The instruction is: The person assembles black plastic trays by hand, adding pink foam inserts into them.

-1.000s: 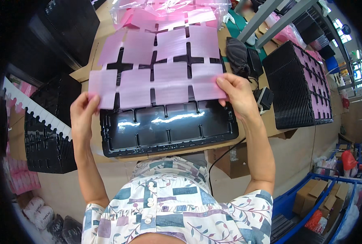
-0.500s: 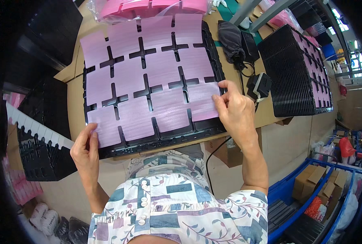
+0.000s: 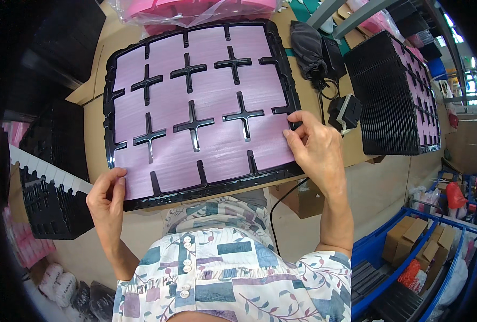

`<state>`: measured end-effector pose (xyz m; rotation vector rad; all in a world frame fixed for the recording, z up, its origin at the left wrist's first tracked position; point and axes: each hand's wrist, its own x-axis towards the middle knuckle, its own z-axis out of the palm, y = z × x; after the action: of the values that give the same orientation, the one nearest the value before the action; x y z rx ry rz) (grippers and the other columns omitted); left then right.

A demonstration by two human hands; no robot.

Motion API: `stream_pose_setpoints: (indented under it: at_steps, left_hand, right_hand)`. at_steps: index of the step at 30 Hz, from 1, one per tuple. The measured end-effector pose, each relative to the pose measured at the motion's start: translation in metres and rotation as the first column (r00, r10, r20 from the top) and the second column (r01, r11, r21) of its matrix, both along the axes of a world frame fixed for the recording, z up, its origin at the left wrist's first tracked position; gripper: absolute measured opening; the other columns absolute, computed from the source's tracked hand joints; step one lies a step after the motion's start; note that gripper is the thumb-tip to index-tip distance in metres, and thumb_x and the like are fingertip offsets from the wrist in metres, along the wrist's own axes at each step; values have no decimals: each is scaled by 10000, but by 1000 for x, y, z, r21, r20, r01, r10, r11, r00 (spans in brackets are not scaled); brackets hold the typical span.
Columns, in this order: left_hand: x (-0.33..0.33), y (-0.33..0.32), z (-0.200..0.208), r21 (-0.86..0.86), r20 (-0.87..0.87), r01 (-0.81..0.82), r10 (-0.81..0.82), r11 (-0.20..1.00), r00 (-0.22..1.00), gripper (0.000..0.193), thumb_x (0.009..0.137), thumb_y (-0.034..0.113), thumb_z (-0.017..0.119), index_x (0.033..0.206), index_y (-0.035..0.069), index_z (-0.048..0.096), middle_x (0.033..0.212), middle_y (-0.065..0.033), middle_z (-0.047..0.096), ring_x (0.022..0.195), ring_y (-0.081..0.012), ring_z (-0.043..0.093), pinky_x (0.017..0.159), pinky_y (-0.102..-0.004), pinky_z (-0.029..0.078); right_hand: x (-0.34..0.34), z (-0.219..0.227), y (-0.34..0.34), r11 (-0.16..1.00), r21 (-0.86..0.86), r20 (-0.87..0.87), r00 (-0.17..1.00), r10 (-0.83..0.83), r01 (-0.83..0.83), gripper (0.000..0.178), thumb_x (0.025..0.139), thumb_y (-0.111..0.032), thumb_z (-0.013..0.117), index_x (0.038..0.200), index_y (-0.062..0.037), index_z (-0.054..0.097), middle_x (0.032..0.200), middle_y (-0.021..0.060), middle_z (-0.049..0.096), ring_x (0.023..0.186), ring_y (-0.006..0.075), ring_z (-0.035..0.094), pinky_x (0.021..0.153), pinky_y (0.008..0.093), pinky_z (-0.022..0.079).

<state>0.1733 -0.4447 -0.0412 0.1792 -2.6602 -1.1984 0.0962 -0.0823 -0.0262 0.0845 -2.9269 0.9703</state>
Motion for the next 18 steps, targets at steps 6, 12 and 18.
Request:
stream_pose_setpoints:
  at_steps: [6,12,18]
  left_hand:
    - [-1,4,2,-110,1,36,-36,993,999,134,833,-52,659,959,-12,676,722,-80,575,583,-141,520,549,-273,423]
    - [4,5,4,-144,-42,3,-10,990,999,151,812,-41,675,954,10,681,722,-94,576,587,-182,547,554,-299,436]
    - [0,8,-3,-136,-40,-6,1,991,999,146,795,-31,682,932,17,678,737,-124,590,601,-262,583,554,-355,451]
  right_hand:
    - [5,-3,-3,998,61,-38,999,-5,7,222,813,-93,711,1006,-1,651,621,96,649,522,207,621,523,321,475]
    - [8,-9,-9,998,50,-101,995,-19,24,210,825,-89,713,1012,-15,652,647,97,645,534,193,616,526,315,477]
    - [14,-13,-8,996,61,-151,987,-55,65,182,847,-42,702,1017,-8,646,657,96,631,537,154,590,520,294,467]
